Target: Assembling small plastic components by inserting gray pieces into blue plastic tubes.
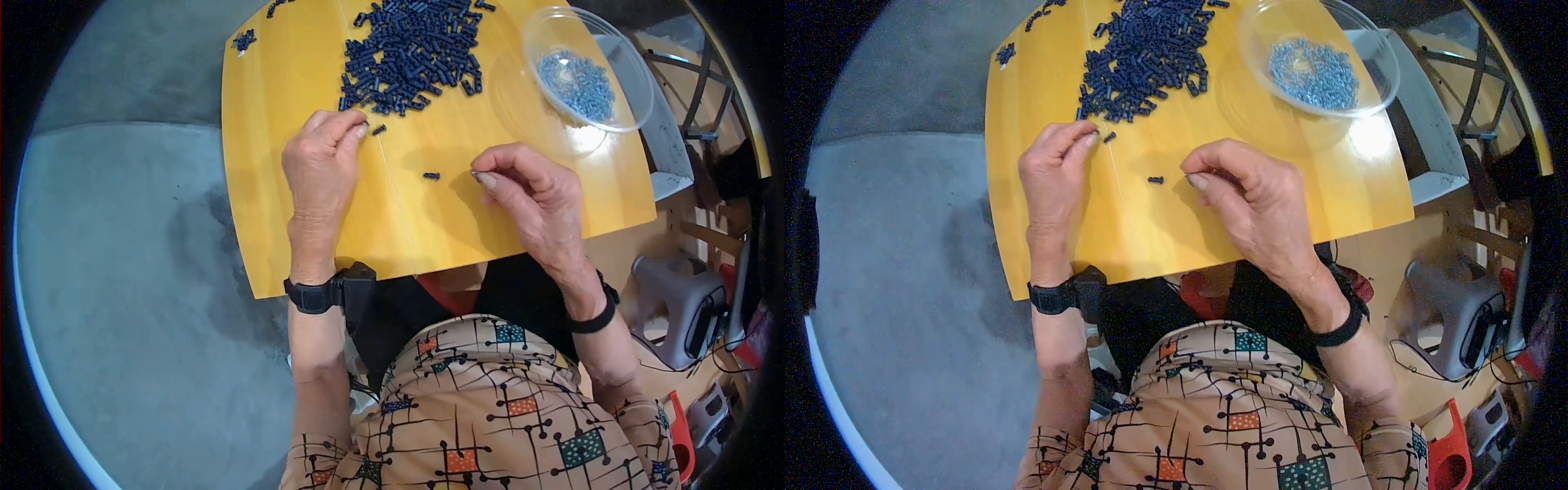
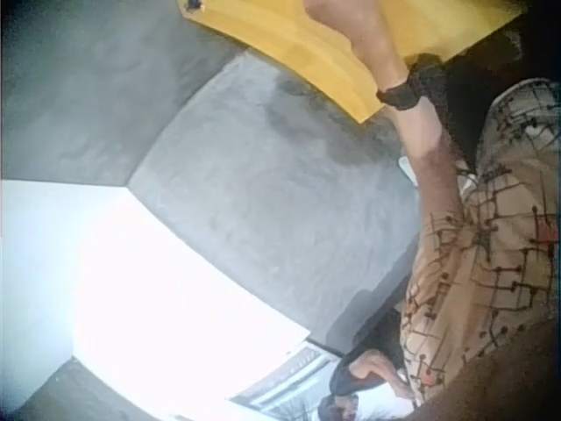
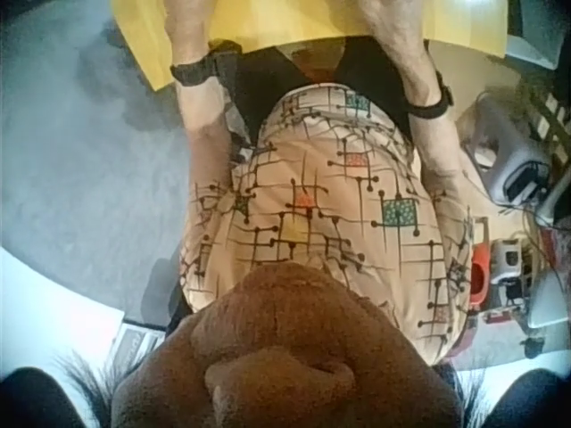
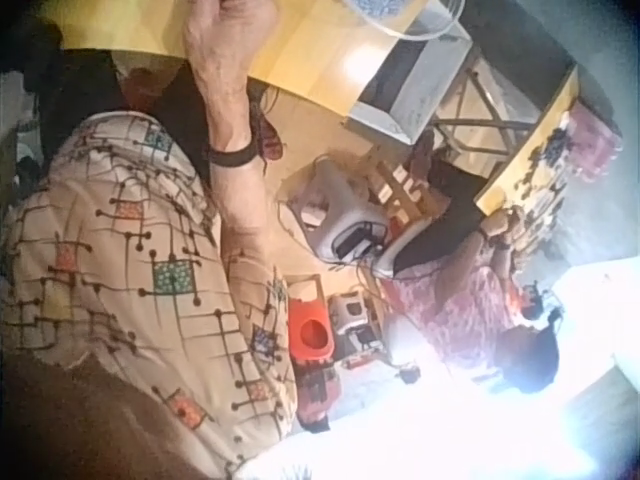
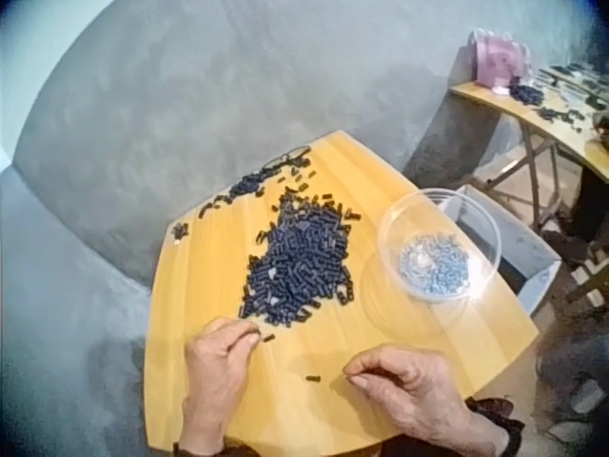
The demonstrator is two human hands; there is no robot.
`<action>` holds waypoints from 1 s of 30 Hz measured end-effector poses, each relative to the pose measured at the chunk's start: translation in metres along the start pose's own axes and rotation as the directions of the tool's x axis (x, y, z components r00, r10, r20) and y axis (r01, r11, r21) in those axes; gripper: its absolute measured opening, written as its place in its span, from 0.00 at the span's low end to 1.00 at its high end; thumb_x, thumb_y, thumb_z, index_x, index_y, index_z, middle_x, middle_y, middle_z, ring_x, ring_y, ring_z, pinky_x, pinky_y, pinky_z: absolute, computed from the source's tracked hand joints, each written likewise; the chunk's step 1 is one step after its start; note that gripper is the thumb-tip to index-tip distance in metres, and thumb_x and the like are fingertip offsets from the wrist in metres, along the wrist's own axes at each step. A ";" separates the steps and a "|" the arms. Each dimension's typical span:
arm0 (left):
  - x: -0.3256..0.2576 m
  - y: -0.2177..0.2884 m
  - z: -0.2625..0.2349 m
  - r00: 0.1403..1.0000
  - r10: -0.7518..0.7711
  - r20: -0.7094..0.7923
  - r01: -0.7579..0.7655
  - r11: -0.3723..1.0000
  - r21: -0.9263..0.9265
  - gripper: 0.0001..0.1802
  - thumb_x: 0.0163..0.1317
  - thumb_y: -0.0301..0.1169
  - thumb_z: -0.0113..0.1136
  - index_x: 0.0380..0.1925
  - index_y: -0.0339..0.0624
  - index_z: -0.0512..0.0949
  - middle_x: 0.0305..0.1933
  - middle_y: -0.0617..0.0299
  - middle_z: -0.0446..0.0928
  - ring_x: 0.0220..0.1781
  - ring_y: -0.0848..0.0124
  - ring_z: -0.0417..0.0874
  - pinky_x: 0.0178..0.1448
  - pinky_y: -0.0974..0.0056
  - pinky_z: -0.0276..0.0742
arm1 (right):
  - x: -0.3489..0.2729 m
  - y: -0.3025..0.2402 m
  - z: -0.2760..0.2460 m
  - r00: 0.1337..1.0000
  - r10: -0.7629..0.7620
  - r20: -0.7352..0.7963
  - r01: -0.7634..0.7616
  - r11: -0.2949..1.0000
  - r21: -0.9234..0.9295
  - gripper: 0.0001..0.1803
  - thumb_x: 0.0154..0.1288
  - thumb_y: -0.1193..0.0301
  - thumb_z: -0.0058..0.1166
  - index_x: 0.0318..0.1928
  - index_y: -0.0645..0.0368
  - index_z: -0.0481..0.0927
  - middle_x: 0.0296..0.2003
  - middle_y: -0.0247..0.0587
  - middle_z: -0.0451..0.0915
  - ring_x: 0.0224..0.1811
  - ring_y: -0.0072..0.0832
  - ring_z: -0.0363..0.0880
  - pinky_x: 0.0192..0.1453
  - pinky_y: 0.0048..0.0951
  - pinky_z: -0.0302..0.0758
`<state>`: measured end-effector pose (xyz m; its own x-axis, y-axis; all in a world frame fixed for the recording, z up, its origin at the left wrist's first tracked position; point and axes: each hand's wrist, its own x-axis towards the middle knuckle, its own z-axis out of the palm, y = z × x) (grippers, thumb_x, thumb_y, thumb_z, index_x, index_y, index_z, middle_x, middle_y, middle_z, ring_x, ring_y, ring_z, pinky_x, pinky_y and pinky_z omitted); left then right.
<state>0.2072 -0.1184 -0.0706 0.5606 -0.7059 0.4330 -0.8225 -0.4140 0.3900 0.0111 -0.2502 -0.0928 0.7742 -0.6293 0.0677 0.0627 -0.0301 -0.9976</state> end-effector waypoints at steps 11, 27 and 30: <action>-0.064 0.073 0.001 0.976 0.008 0.218 0.073 0.930 -0.361 0.08 0.52 0.18 0.58 0.34 0.34 0.79 0.31 0.57 0.76 0.33 0.68 0.79 0.36 0.68 0.73 | 0.000 0.004 0.002 0.998 -0.024 0.057 0.020 0.998 0.064 0.04 0.57 0.82 0.52 0.34 0.66 0.77 0.26 0.33 0.78 0.27 0.17 0.76 0.33 0.19 0.73; -0.076 0.059 0.011 0.964 -0.256 0.072 0.238 0.710 -0.663 0.05 0.57 0.20 0.58 0.34 0.31 0.79 0.35 0.59 0.78 0.35 0.73 0.78 0.39 0.70 0.74 | -0.003 0.001 -0.001 0.996 0.021 0.086 -0.033 0.989 0.143 0.04 0.59 0.81 0.53 0.35 0.66 0.78 0.27 0.32 0.78 0.27 0.16 0.74 0.33 0.17 0.73; -0.085 0.069 0.001 0.868 -0.384 0.316 0.455 0.357 -0.816 0.07 0.58 0.22 0.58 0.37 0.31 0.78 0.35 0.57 0.79 0.33 0.72 0.79 0.39 0.69 0.75 | -0.009 -0.008 -0.002 0.983 0.115 0.142 -0.149 0.954 0.259 0.05 0.59 0.80 0.54 0.36 0.65 0.79 0.28 0.32 0.79 0.26 0.16 0.75 0.33 0.17 0.73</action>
<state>0.1021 -0.0874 -0.0814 0.7716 -0.6353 -0.0304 0.0398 0.0006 0.9992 0.0023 -0.2459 -0.0854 0.8580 -0.5116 -0.0459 0.1074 0.2661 -0.9579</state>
